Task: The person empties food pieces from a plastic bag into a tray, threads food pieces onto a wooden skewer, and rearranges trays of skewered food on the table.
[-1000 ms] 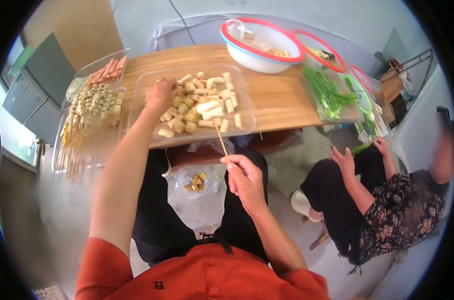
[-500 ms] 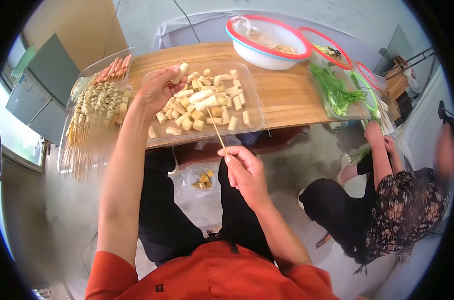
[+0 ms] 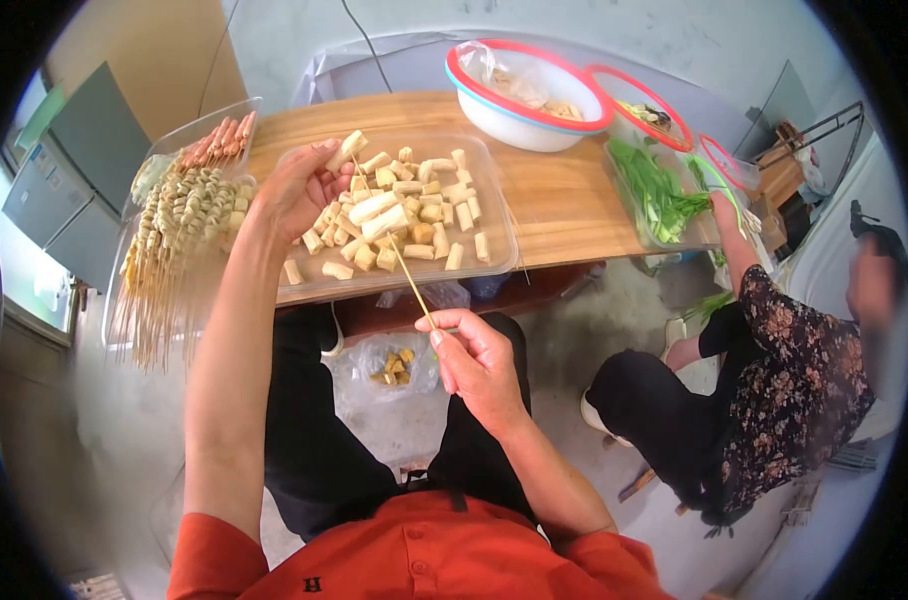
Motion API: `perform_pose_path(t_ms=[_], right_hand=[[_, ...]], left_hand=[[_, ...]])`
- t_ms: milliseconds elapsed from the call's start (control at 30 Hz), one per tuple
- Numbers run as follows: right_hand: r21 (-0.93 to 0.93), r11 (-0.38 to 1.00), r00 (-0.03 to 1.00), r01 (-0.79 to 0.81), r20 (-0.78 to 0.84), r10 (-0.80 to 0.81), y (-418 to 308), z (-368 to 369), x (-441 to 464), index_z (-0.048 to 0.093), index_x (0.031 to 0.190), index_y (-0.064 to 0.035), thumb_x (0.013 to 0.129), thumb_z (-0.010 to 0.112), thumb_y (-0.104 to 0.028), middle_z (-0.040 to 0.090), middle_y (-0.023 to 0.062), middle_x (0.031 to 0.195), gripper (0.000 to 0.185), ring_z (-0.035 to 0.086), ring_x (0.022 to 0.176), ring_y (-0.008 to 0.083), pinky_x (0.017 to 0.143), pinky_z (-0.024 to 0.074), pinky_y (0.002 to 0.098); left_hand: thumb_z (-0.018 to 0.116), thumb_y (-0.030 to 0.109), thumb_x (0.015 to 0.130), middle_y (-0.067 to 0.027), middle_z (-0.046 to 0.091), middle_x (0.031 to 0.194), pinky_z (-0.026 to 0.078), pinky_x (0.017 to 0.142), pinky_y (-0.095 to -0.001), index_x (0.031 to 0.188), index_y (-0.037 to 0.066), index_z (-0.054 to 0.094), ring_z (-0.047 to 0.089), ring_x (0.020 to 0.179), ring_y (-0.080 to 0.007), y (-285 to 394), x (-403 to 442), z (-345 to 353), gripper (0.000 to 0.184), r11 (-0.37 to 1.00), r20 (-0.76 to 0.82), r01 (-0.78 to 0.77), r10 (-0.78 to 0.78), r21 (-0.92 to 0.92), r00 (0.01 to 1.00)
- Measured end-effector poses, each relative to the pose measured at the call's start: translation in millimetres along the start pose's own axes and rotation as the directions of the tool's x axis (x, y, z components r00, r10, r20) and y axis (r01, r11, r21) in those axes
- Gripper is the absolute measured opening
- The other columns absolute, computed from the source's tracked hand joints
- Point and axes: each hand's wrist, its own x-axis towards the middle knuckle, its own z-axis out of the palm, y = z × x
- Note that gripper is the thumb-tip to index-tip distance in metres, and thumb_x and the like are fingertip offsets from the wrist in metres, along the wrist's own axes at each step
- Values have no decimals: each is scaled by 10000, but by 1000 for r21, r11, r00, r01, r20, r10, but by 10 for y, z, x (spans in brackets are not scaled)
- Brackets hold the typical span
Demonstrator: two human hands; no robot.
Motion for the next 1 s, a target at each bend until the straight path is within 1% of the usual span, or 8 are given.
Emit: perform_pose_path(t_ms=[67, 133, 267, 400, 467, 767, 1000], right_hand=[[-15, 1000, 1000, -1, 11, 1, -1, -1, 9, 617, 1087, -10, 969, 554, -126, 474, -57, 640, 176, 406, 492, 7, 447, 323, 184], [-28, 1000, 1000, 3, -24, -4, -8, 17, 26, 597, 1080, 24, 971, 526, -108, 452, -35, 554, 185, 378, 450, 25, 420, 301, 185], [-20, 1000, 1000, -6, -15, 6, -16, 17, 29, 597, 1080, 21, 973, 524, -109, 452, -38, 553, 184, 377, 448, 25, 420, 299, 185], [-26, 1000, 1000, -16, -11, 16, -18, 29, 35, 599, 1077, 15, 973, 523, -110, 450, -41, 546, 180, 370, 445, 24, 419, 290, 185], [-17, 1000, 1000, -14, -7, 14, -19, 29, 36, 600, 1076, 14, 973, 524, -111, 448, -42, 544, 179, 367, 443, 23, 419, 288, 185], [-12, 1000, 1000, -19, -6, 19, 12, 21, 49, 598, 1073, 13, 973, 516, -110, 441, -43, 532, 178, 353, 433, 21, 408, 272, 187], [20, 999, 1000, -26, -5, 26, 10, 30, 39, 600, 1069, 12, 973, 518, -108, 438, -44, 533, 174, 354, 431, 23, 408, 277, 185]], left_hand=[[600, 127, 946, -99, 637, 950, 577, 675, -226, 1043, -31, 573, 637, 779, -130, 13, -32, 32, 188, 999, 5, -44, 44, 6, 999], [597, 120, 946, -100, 635, 950, 579, 694, -228, 1041, -34, 573, 641, 789, -136, 36, -61, 71, 183, 999, 9, -52, 52, 7, 999], [605, 117, 941, -91, 632, 950, 580, 737, -232, 1036, -30, 575, 648, 809, -142, 31, -73, 65, 178, 998, 32, -64, 64, 17, 997], [618, 125, 937, -81, 637, 940, 577, 748, -232, 1025, -15, 578, 648, 807, -138, 9, -32, -12, 171, 998, 44, -58, 56, 37, 997], [654, 155, 918, -78, 641, 909, 575, 759, -251, 1001, 11, 579, 649, 812, -143, 7, -28, -20, 183, 997, 67, -65, 62, 47, 996], [673, 179, 910, -72, 644, 901, 558, 778, -265, 982, 23, 593, 637, 815, -146, 8, -41, -8, 190, 995, 45, -71, 67, 77, 997], [677, 173, 906, -75, 643, 901, 557, 788, -275, 980, 20, 597, 638, 824, -155, -7, -37, -15, 188, 995, 45, -86, 84, 58, 995]])
